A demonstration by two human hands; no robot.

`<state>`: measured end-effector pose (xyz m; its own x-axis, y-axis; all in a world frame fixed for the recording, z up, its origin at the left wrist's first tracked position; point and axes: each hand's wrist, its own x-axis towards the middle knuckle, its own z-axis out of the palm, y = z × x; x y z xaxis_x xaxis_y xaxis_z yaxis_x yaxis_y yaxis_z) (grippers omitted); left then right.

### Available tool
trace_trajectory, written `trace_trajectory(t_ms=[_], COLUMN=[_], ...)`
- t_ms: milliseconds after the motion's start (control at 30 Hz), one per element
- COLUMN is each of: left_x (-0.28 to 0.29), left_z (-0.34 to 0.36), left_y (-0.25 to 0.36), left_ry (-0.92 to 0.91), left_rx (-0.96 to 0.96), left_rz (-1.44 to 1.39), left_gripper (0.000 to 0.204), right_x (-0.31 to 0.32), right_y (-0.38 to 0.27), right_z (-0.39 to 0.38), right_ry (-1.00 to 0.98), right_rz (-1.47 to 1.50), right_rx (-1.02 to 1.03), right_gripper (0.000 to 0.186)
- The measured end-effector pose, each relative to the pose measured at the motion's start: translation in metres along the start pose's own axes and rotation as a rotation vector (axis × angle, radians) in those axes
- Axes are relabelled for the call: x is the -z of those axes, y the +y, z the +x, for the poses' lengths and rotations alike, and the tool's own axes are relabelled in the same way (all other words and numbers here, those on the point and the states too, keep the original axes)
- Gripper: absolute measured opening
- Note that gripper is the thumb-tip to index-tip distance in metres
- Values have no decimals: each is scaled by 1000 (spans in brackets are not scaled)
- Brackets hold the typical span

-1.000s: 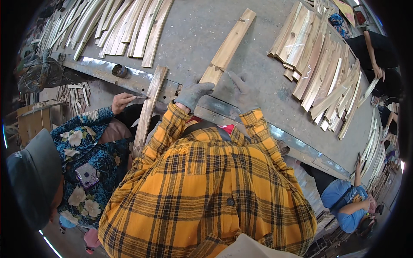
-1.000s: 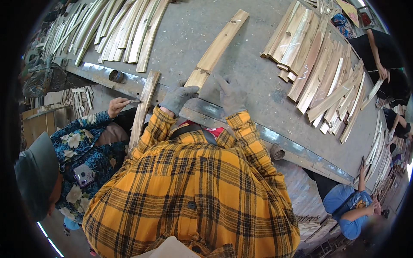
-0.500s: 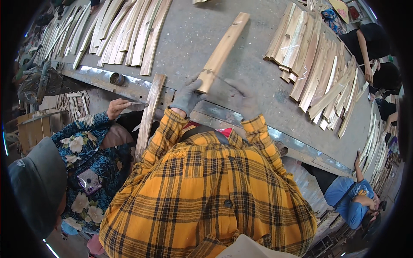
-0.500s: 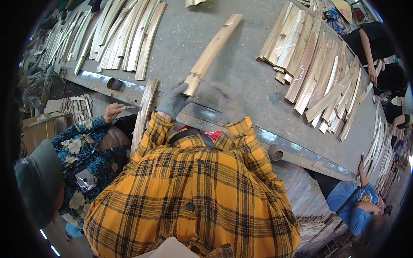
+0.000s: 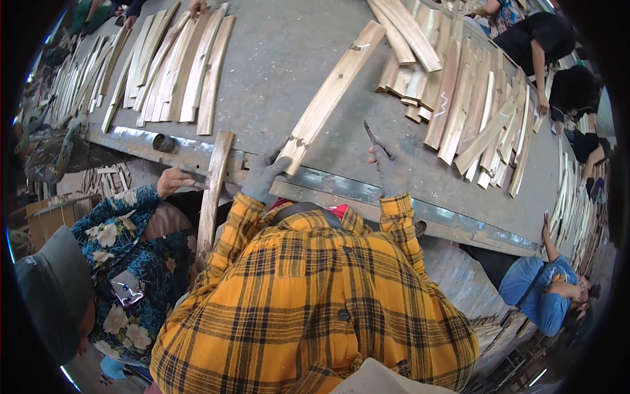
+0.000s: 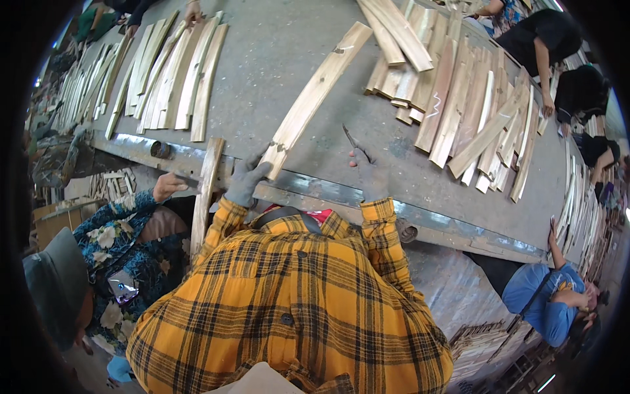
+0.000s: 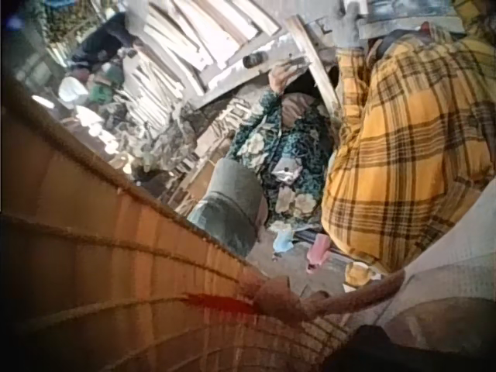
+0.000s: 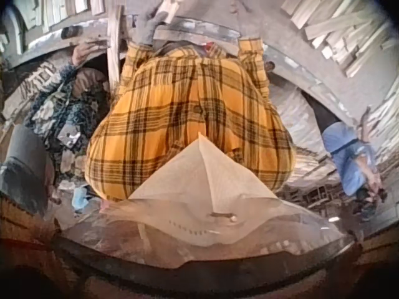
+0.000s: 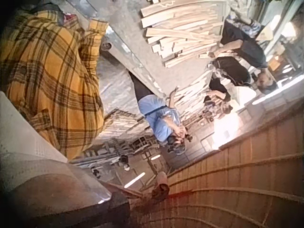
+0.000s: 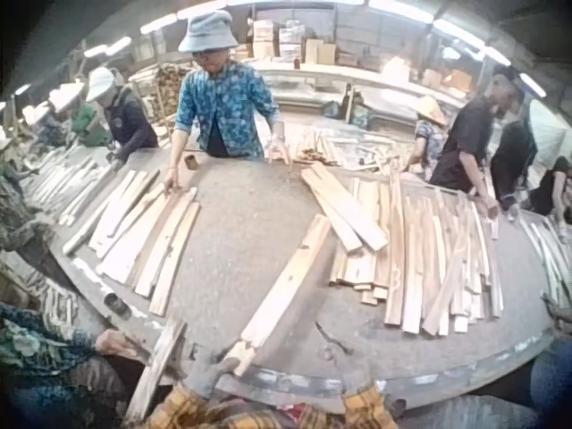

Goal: The person uses a small knife to carve and shape wooden planks on a metal table. They repeatedly pick up planks, scrape the surface to remove imperfections, and place the finished pieces into a pile. The task involves continuous manual shaping of multiple wooden items.

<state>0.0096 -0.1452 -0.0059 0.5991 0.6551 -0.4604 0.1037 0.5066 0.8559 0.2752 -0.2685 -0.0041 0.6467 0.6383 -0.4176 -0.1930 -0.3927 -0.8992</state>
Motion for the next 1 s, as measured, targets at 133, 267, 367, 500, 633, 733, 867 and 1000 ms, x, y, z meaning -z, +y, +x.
trace_trajectory(t_ms=[133, 267, 367, 500, 633, 733, 867, 1000], left_x=[-15, -11, -9, -8, -7, -13, -11, -10], left_z=[-10, -2, -5, -5, -6, -9, -10, -12], left_y=[3, -9, -4, -6, -8, 3, 15, 21], left_ry=[-50, -59, -42, -15, -5, -35, -101, -157], left_rx=[-17, 15, 52, 41, 47, 27, 48, 35], left_rz=[-71, -5, -7, -38, -70, -47, 59, 62], left_gripper=[55, 55, 54, 53, 53, 54, 55, 57], right_x=[17, 16, 6, -14, -23, -24, -19, -9], right_y=[0, -1, 2, 2, -4, -6, -12, -16], right_z=[13, 51, 79, 89, 81, 65, 65, 74], right_ry=[73, 137, 179, 193, 224, 197, 191, 118], right_rz=[-40, -298, -586, -769, -1049, -1146, -1009, -857], right_rx=[174, 523, 710, 793, 793, 733, 699, 739], right_gripper=[22, 25, 26, 28, 30, 32, 35, 33])
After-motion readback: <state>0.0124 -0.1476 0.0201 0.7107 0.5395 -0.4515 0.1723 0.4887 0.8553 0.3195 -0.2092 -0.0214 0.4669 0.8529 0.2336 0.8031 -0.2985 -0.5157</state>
